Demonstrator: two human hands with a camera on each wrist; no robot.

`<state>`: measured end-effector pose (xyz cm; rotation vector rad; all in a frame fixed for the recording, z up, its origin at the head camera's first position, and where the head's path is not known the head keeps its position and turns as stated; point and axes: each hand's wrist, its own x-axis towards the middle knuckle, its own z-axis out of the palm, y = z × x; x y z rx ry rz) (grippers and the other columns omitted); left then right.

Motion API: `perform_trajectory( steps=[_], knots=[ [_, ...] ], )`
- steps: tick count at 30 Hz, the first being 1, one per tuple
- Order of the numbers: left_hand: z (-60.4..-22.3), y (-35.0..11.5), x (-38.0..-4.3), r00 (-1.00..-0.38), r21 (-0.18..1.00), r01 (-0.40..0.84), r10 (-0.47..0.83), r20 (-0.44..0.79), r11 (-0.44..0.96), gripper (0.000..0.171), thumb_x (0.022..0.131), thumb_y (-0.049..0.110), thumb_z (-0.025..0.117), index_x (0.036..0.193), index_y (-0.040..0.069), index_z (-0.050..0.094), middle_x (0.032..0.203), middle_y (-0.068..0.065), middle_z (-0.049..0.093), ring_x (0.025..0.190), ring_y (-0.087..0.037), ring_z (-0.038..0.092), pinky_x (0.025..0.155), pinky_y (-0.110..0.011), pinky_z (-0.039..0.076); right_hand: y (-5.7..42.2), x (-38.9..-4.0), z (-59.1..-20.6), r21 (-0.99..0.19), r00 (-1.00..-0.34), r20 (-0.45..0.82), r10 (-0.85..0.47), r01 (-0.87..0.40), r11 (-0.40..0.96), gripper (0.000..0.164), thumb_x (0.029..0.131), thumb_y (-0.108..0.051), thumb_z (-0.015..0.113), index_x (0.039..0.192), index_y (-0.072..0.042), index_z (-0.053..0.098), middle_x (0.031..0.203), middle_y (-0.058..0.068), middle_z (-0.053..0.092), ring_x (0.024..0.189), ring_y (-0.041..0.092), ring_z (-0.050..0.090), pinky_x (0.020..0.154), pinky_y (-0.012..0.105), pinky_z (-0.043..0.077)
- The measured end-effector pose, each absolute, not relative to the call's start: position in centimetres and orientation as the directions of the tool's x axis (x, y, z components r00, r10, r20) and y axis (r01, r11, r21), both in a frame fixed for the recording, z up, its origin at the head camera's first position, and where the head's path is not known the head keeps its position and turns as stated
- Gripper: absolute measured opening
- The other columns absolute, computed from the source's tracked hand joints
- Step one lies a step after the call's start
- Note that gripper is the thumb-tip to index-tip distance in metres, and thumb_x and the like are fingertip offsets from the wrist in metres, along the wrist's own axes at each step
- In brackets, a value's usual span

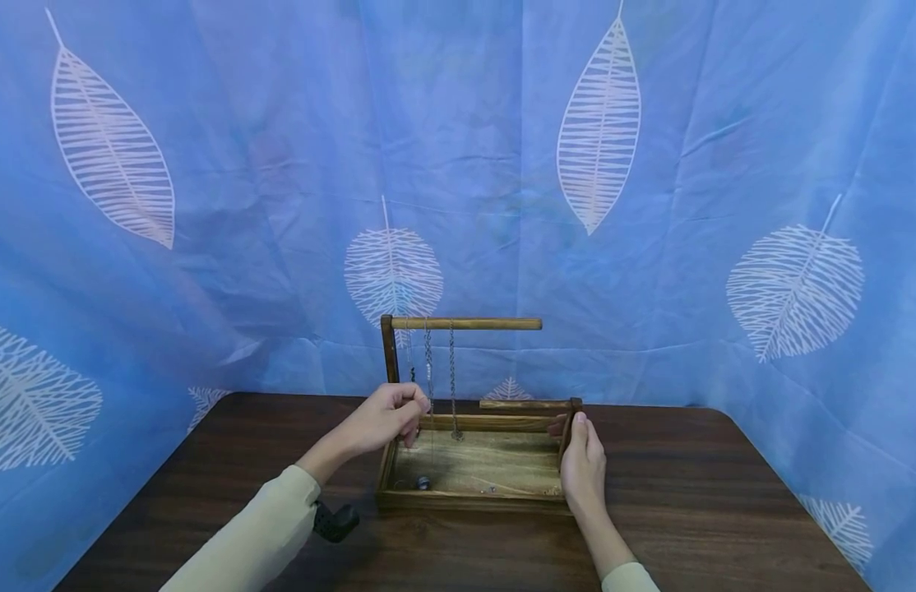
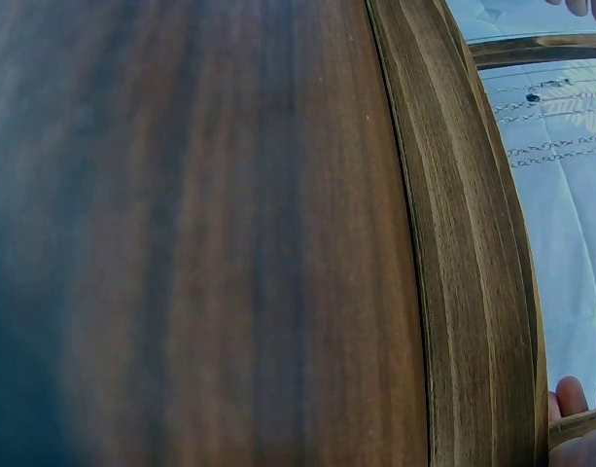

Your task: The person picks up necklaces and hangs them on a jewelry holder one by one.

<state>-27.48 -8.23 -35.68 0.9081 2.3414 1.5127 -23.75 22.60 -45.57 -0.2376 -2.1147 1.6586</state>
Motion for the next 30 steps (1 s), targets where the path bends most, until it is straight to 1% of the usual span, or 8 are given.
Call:
perform_trajectory(
  steps=[6, 9, 14, 17, 19, 22, 24, 30],
  knots=[
    [-34.6, -8.4, -27.2, -0.827, 0.896, 0.353, 0.538, 0.164, 0.269, 0.024, 0.106, 0.023, 0.055, 0.094, 0.005, 0.067, 0.06, -0.007, 0.047, 0.063, -0.034, 0.061, 0.065, -0.045, 0.055, 22.5, -23.7, -45.6, -0.954, -0.887, 0.236, 0.398, -0.132, 0.271, 0.067, 0.108, -0.054, 0.018, 0.124, -0.004, 0.06, 0.114, 0.017, 0.065, 0.106, 0.032, 0.058, 0.084, 0.04, 0.039],
    [-33.9, -8.5, -27.2, -0.845, 0.899, 0.351, 0.503, 0.183, 0.263, 0.025, 0.106, 0.023, 0.055, 0.096, 0.005, 0.069, 0.059, -0.008, 0.048, 0.059, -0.034, 0.058, 0.064, -0.046, 0.056, 22.5, -23.8, -45.6, -0.955, -0.887, 0.234, 0.397, -0.135, 0.263, 0.067, 0.108, -0.054, 0.018, 0.125, -0.004, 0.059, 0.114, 0.017, 0.064, 0.108, 0.032, 0.058, 0.086, 0.041, 0.039],
    [-33.0, -8.5, -27.5, -0.868, 0.917, 0.32, 0.462, 0.183, 0.238, 0.028, 0.107, 0.024, 0.053, 0.099, 0.006, 0.072, 0.058, -0.007, 0.049, 0.052, -0.029, 0.052, 0.063, -0.05, 0.057, 22.5, -23.9, -45.6, -0.957, -0.885, 0.237, 0.4, -0.14, 0.255, 0.068, 0.108, -0.056, 0.019, 0.124, -0.004, 0.06, 0.114, 0.018, 0.065, 0.108, 0.032, 0.058, 0.087, 0.041, 0.039],
    [-32.5, -8.2, -27.7, -0.881, 0.938, 0.281, 0.442, 0.168, 0.202, 0.029, 0.106, 0.028, 0.055, 0.097, 0.006, 0.071, 0.061, -0.007, 0.052, 0.051, -0.022, 0.049, 0.058, -0.046, 0.055, 22.5, -23.9, -45.6, -0.957, -0.885, 0.235, 0.401, -0.138, 0.255, 0.07, 0.107, -0.057, 0.019, 0.125, -0.003, 0.059, 0.115, 0.018, 0.065, 0.107, 0.034, 0.058, 0.086, 0.042, 0.039],
    [-32.1, -8.0, -27.7, -0.889, 0.951, 0.254, 0.429, 0.158, 0.176, 0.032, 0.106, 0.031, 0.056, 0.091, 0.005, 0.068, 0.063, -0.007, 0.053, 0.05, -0.02, 0.048, 0.054, -0.039, 0.053, 22.5, -23.8, -45.6, -0.957, -0.887, 0.23, 0.4, -0.132, 0.257, 0.072, 0.106, -0.059, 0.018, 0.125, -0.003, 0.059, 0.115, 0.018, 0.064, 0.106, 0.034, 0.057, 0.085, 0.042, 0.039],
    [-31.6, -7.7, -27.6, -0.895, 0.963, 0.23, 0.418, 0.153, 0.141, 0.04, 0.105, 0.034, 0.056, 0.081, 0.003, 0.06, 0.064, -0.007, 0.054, 0.049, -0.02, 0.046, 0.05, -0.033, 0.048, 22.5, -23.8, -45.7, -0.958, -0.889, 0.224, 0.399, -0.126, 0.258, 0.072, 0.106, -0.059, 0.018, 0.125, -0.004, 0.059, 0.115, 0.018, 0.064, 0.106, 0.035, 0.057, 0.085, 0.043, 0.039],
    [-31.2, -7.5, -27.6, -0.891, 0.961, 0.243, 0.422, 0.167, 0.131, 0.042, 0.105, 0.034, 0.056, 0.079, 0.001, 0.057, 0.065, -0.008, 0.055, 0.049, -0.02, 0.045, 0.05, -0.031, 0.047, 22.5, -23.8, -45.7, -0.959, -0.888, 0.225, 0.402, -0.128, 0.255, 0.071, 0.106, -0.058, 0.018, 0.125, -0.003, 0.059, 0.115, 0.019, 0.065, 0.108, 0.035, 0.057, 0.087, 0.043, 0.039],
    [-30.1, -7.0, -27.8, -0.862, 0.94, 0.317, 0.45, 0.232, 0.123, 0.033, 0.105, 0.031, 0.056, 0.096, 0.003, 0.069, 0.079, -0.01, 0.067, 0.051, -0.018, 0.05, 0.051, -0.034, 0.048, 22.6, -23.9, -45.7, -0.959, -0.883, 0.227, 0.41, -0.131, 0.25, 0.069, 0.107, -0.057, 0.019, 0.125, -0.004, 0.059, 0.115, 0.019, 0.065, 0.111, 0.034, 0.058, 0.091, 0.043, 0.039]
  ],
)
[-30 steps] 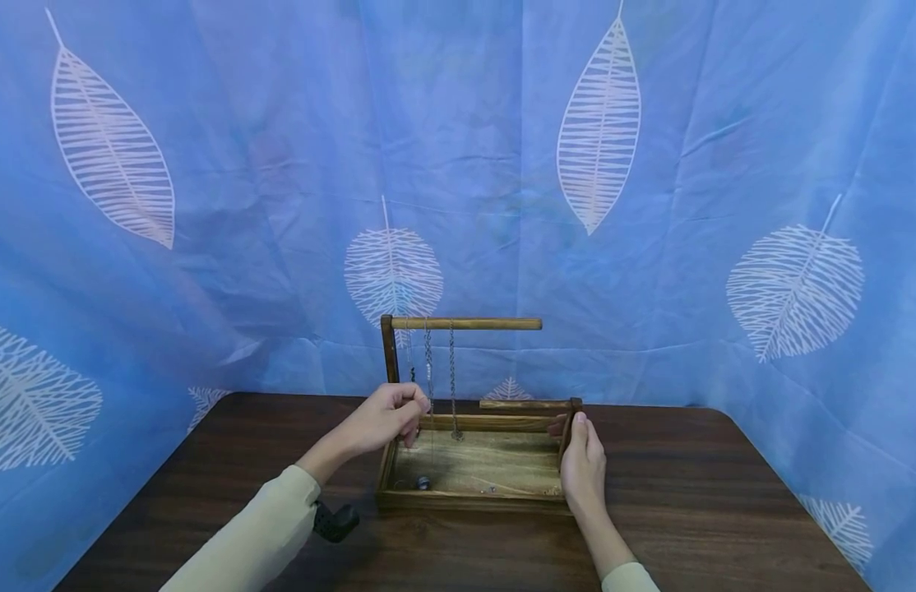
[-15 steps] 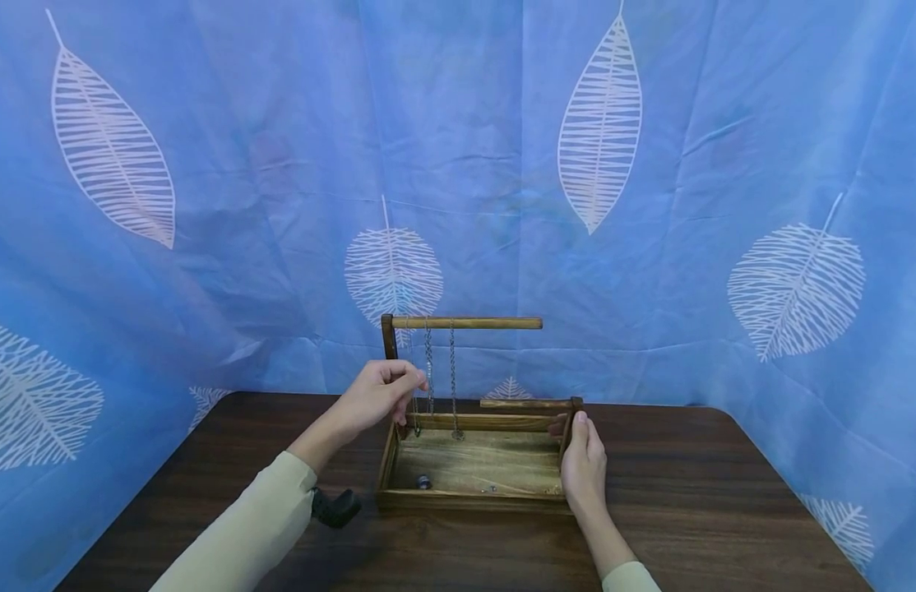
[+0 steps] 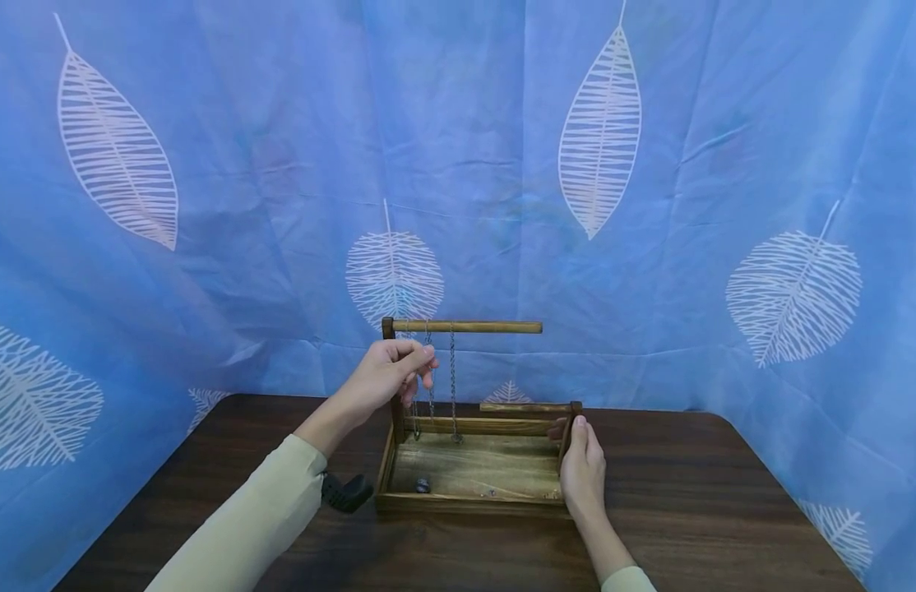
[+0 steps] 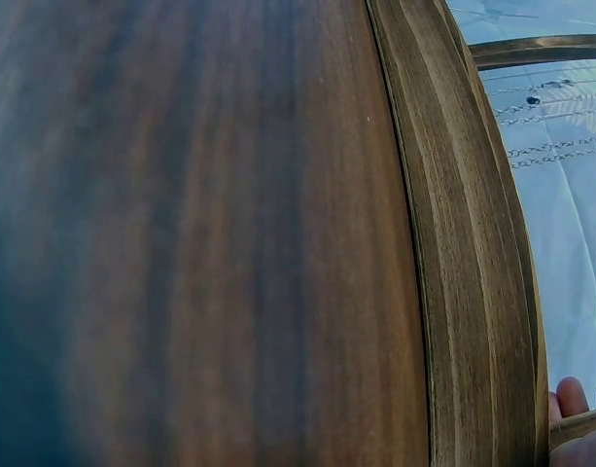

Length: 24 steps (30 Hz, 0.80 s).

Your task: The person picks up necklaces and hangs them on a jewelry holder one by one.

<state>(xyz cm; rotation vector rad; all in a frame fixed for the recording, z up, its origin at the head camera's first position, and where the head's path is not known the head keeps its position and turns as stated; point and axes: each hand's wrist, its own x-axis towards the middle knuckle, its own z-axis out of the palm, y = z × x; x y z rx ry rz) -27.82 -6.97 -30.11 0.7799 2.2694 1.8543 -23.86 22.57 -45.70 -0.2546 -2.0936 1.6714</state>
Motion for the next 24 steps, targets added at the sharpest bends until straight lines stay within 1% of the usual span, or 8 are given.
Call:
perform_trajectory(
  steps=[4, 6, 11, 15, 19, 24],
  knots=[
    [-29.3, -6.7, -27.9, -0.85, 0.931, 0.345, 0.461, 0.255, 0.121, 0.028, 0.105, 0.028, 0.057, 0.107, 0.005, 0.073, 0.084, -0.012, 0.068, 0.053, -0.018, 0.055, 0.052, -0.035, 0.05, 22.5, -23.8, -45.7, -0.959, -0.886, 0.22, 0.409, -0.12, 0.257, 0.07, 0.107, -0.058, 0.018, 0.125, -0.005, 0.059, 0.115, 0.018, 0.065, 0.109, 0.033, 0.058, 0.087, 0.041, 0.04],
    [-28.9, -6.6, -28.0, -0.852, 0.933, 0.342, 0.457, 0.257, 0.115, 0.027, 0.105, 0.027, 0.058, 0.11, 0.006, 0.073, 0.084, -0.013, 0.068, 0.053, -0.018, 0.057, 0.051, -0.034, 0.05, 22.5, -23.7, -45.7, -0.959, -0.886, 0.219, 0.408, -0.118, 0.259, 0.068, 0.107, -0.057, 0.018, 0.125, -0.006, 0.059, 0.115, 0.017, 0.065, 0.108, 0.033, 0.058, 0.085, 0.04, 0.04],
    [-27.9, -6.3, -28.0, -0.861, 0.933, 0.345, 0.432, 0.269, 0.105, 0.026, 0.106, 0.025, 0.056, 0.116, 0.006, 0.072, 0.087, -0.013, 0.067, 0.056, -0.02, 0.059, 0.054, -0.033, 0.052, 22.5, -23.7, -45.7, -0.958, -0.883, 0.222, 0.412, -0.119, 0.262, 0.068, 0.107, -0.058, 0.018, 0.125, -0.007, 0.059, 0.115, 0.017, 0.065, 0.109, 0.032, 0.06, 0.084, 0.038, 0.041],
    [-27.2, -6.1, -28.1, -0.866, 0.929, 0.353, 0.415, 0.278, 0.113, 0.028, 0.105, 0.025, 0.057, 0.119, 0.005, 0.071, 0.088, -0.013, 0.068, 0.058, -0.021, 0.061, 0.059, -0.036, 0.055, 22.5, -23.7, -45.7, -0.958, -0.883, 0.224, 0.412, -0.122, 0.26, 0.068, 0.106, -0.058, 0.018, 0.125, -0.007, 0.059, 0.116, 0.017, 0.065, 0.11, 0.032, 0.059, 0.084, 0.037, 0.041],
    [-26.4, -5.8, -28.1, -0.872, 0.923, 0.364, 0.395, 0.289, 0.127, 0.03, 0.105, 0.027, 0.058, 0.12, 0.006, 0.071, 0.088, -0.013, 0.069, 0.058, -0.021, 0.061, 0.063, -0.039, 0.056, 22.5, -23.7, -45.7, -0.956, -0.883, 0.228, 0.41, -0.124, 0.264, 0.068, 0.106, -0.058, 0.018, 0.125, -0.007, 0.059, 0.116, 0.017, 0.065, 0.11, 0.031, 0.059, 0.083, 0.033, 0.04],
    [-25.6, -5.6, -28.2, -0.882, 0.925, 0.358, 0.371, 0.29, 0.127, 0.028, 0.105, 0.027, 0.058, 0.119, 0.008, 0.071, 0.089, -0.013, 0.069, 0.059, -0.02, 0.061, 0.063, -0.038, 0.056, 22.5, -23.8, -45.6, -0.956, -0.882, 0.232, 0.41, -0.13, 0.262, 0.068, 0.107, -0.058, 0.019, 0.124, -0.006, 0.06, 0.115, 0.017, 0.065, 0.11, 0.03, 0.059, 0.082, 0.029, 0.04]
  ],
)
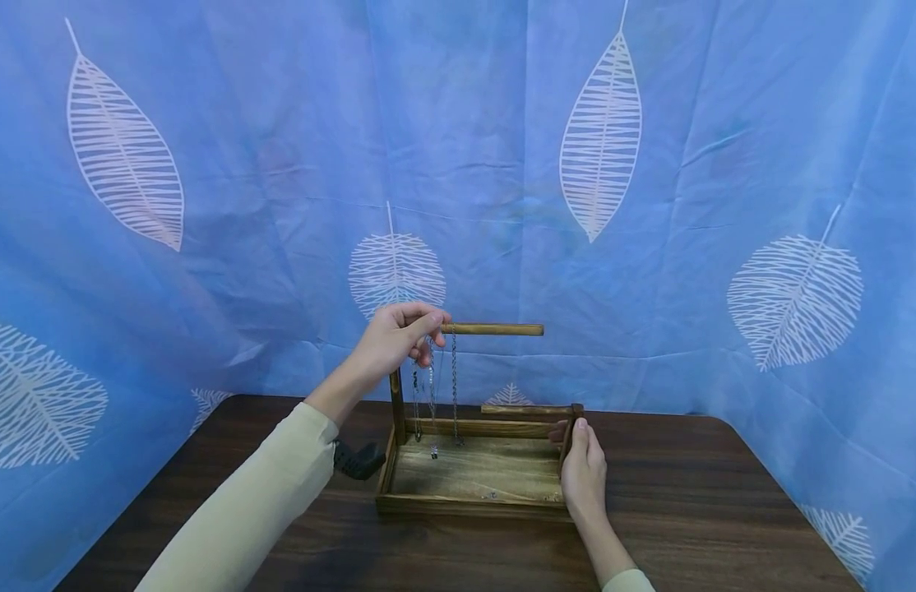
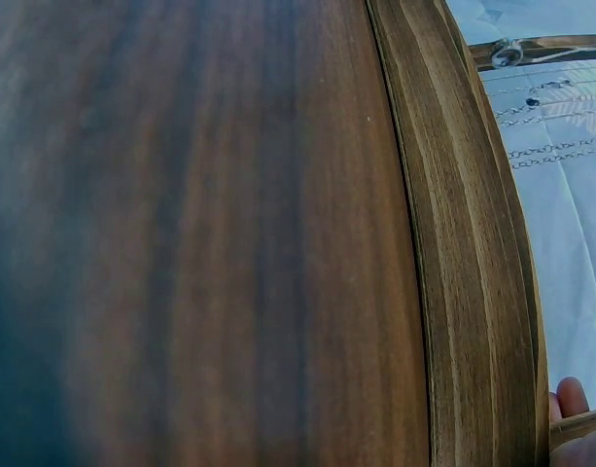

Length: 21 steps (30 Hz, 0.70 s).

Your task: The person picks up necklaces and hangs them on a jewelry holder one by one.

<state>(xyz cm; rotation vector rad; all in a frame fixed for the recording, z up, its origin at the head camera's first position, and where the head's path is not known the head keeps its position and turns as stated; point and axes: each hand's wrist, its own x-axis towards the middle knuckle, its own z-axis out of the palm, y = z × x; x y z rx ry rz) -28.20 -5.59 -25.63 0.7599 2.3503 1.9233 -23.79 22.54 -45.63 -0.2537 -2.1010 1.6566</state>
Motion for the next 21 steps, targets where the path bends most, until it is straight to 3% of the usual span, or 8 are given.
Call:
perform_trajectory(
  steps=[8, 13, 21],
  knots=[
    [-24.6, -5.2, -28.5, -0.88, 0.919, 0.369, 0.369, 0.299, 0.136, 0.025, 0.105, 0.025, 0.057, 0.119, 0.011, 0.071, 0.093, -0.015, 0.069, 0.057, -0.019, 0.052, 0.055, -0.031, 0.047, 22.6, -23.8, -45.7, -0.957, -0.882, 0.233, 0.409, -0.133, 0.257, 0.07, 0.106, -0.059, 0.018, 0.124, -0.006, 0.06, 0.115, 0.017, 0.065, 0.109, 0.029, 0.059, 0.083, 0.03, 0.04],
    [-24.4, -5.0, -28.9, -0.874, 0.909, 0.39, 0.37, 0.316, 0.146, 0.024, 0.105, 0.024, 0.057, 0.119, 0.011, 0.071, 0.092, -0.014, 0.068, 0.053, -0.015, 0.042, 0.052, -0.029, 0.039, 22.6, -23.8, -45.7, -0.956, -0.882, 0.238, 0.406, -0.14, 0.256, 0.068, 0.107, -0.057, 0.019, 0.124, -0.006, 0.06, 0.115, 0.017, 0.065, 0.11, 0.03, 0.059, 0.087, 0.039, 0.04],
    [-24.6, -4.2, -29.6, -0.872, 0.903, 0.399, 0.37, 0.32, 0.16, 0.022, 0.105, 0.022, 0.058, 0.116, 0.009, 0.073, 0.092, -0.014, 0.069, 0.053, -0.014, 0.045, 0.052, -0.03, 0.041, 22.6, -23.9, -45.8, -0.956, -0.883, 0.234, 0.407, -0.134, 0.26, 0.068, 0.107, -0.057, 0.019, 0.125, -0.005, 0.06, 0.117, 0.018, 0.065, 0.11, 0.033, 0.058, 0.086, 0.039, 0.04]
  ],
)
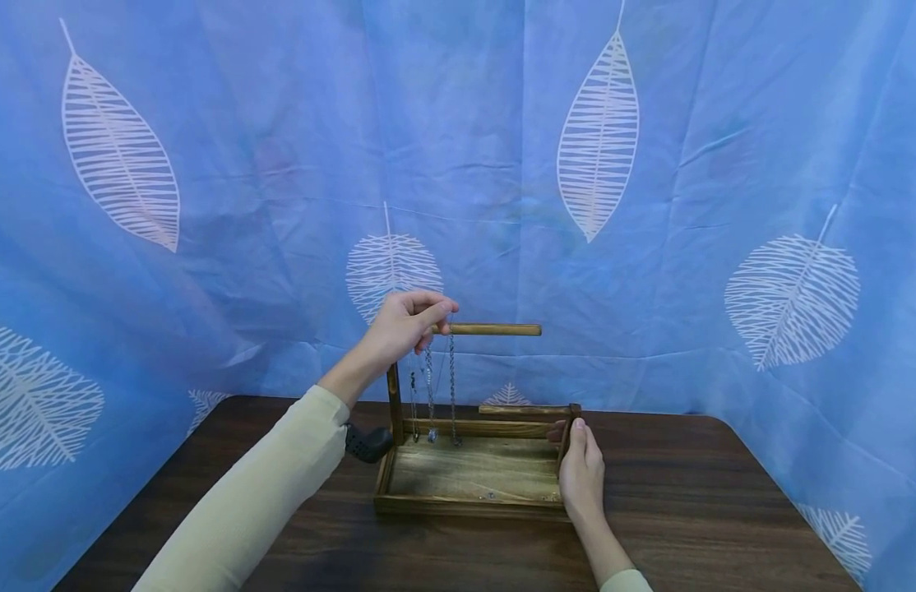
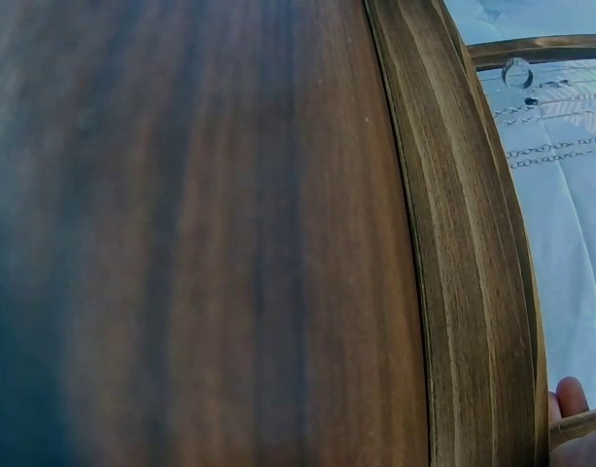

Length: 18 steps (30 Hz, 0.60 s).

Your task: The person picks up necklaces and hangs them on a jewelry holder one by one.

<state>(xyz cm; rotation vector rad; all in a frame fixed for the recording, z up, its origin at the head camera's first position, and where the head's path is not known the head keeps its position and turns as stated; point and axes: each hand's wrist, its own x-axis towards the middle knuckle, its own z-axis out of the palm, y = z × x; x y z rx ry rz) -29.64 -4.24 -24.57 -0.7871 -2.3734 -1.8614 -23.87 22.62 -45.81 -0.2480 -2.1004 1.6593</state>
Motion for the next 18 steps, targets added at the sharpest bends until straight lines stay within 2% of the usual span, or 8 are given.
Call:
perform_trajectory(
  steps=[6, 14, 18],
  knots=[
    [-24.8, -3.6, -29.9, -0.868, 0.904, 0.397, 0.385, 0.315, 0.156, 0.023, 0.105, 0.023, 0.057, 0.115, 0.01, 0.073, 0.092, -0.017, 0.068, 0.053, -0.016, 0.045, 0.052, -0.03, 0.042, 22.6, -23.9, -45.8, -0.955, -0.88, 0.238, 0.412, -0.136, 0.262, 0.069, 0.107, -0.058, 0.018, 0.124, -0.006, 0.061, 0.116, 0.017, 0.065, 0.111, 0.032, 0.058, 0.085, 0.036, 0.04],
    [-25.0, -2.6, -30.3, -0.845, 0.902, 0.411, 0.426, 0.324, 0.13, 0.023, 0.105, 0.021, 0.057, 0.115, 0.007, 0.073, 0.086, -0.012, 0.067, 0.053, -0.016, 0.044, 0.051, -0.031, 0.04, 22.6, -23.9, -45.9, -0.956, -0.877, 0.243, 0.414, -0.143, 0.257, 0.067, 0.108, -0.055, 0.019, 0.123, -0.006, 0.061, 0.115, 0.017, 0.066, 0.109, 0.03, 0.059, 0.088, 0.039, 0.04],
    [-25.2, -2.0, -30.6, -0.837, 0.902, 0.414, 0.44, 0.325, 0.121, 0.023, 0.105, 0.021, 0.057, 0.115, 0.007, 0.073, 0.086, -0.014, 0.067, 0.053, -0.016, 0.046, 0.051, -0.03, 0.041, 22.6, -23.9, -45.9, -0.955, -0.878, 0.245, 0.412, -0.146, 0.258, 0.068, 0.107, -0.056, 0.019, 0.123, -0.006, 0.061, 0.115, 0.017, 0.065, 0.11, 0.031, 0.058, 0.088, 0.041, 0.041]
  ],
)
